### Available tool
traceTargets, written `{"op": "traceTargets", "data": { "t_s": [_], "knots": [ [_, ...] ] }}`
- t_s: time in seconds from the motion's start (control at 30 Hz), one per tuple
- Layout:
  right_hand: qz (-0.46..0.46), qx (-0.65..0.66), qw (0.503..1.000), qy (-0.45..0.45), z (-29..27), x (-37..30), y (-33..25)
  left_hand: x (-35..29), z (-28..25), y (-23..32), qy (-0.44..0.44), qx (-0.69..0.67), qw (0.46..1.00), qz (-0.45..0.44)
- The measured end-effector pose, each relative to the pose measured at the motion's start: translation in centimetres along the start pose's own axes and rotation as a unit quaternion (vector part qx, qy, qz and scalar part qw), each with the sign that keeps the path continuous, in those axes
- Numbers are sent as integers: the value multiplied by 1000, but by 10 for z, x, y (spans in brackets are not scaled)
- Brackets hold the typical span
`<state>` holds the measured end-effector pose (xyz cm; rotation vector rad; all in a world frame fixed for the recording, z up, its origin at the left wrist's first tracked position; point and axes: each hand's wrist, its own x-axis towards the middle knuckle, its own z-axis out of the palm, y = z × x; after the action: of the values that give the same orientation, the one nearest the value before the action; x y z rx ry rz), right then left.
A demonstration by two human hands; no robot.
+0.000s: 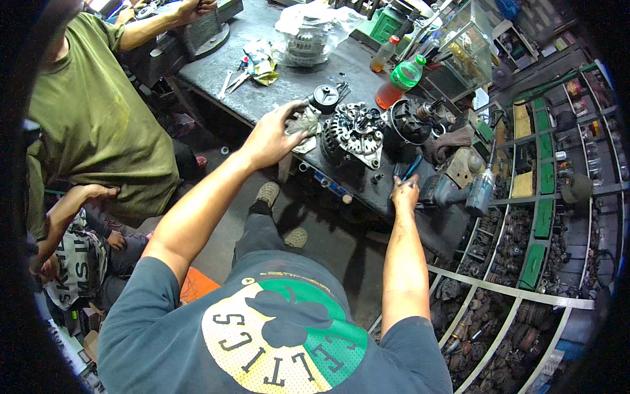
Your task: The person assembles a mechanical component on a workbench, inserting small cylindrical parts into a circular housing and using a marker to apply marks. A second person stands nearby and occasionally hands over parts or points at the assembly.
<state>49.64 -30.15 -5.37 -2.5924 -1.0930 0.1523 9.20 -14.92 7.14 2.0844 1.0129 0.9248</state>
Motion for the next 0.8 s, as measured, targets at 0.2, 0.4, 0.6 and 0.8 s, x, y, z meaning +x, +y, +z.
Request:
{"op": "traceTargets", "data": {
  "t_s": [0.2,0.4,0.6,0.8],
  "knots": [
    [-44,-48,997,-49,12,19,30,58,22,-3,-120,-45,989,69],
    [-26,196,980,15,5,-40,32,52,43,-9,-209,-31,977,7],
    [150,561,798,-160,0,-181,-32,62,48,-8,-238,-39,970,4],
    [183,634,730,-178,-7,-207,-66,62,56,-23,-213,-33,976,36]
  ]
}}
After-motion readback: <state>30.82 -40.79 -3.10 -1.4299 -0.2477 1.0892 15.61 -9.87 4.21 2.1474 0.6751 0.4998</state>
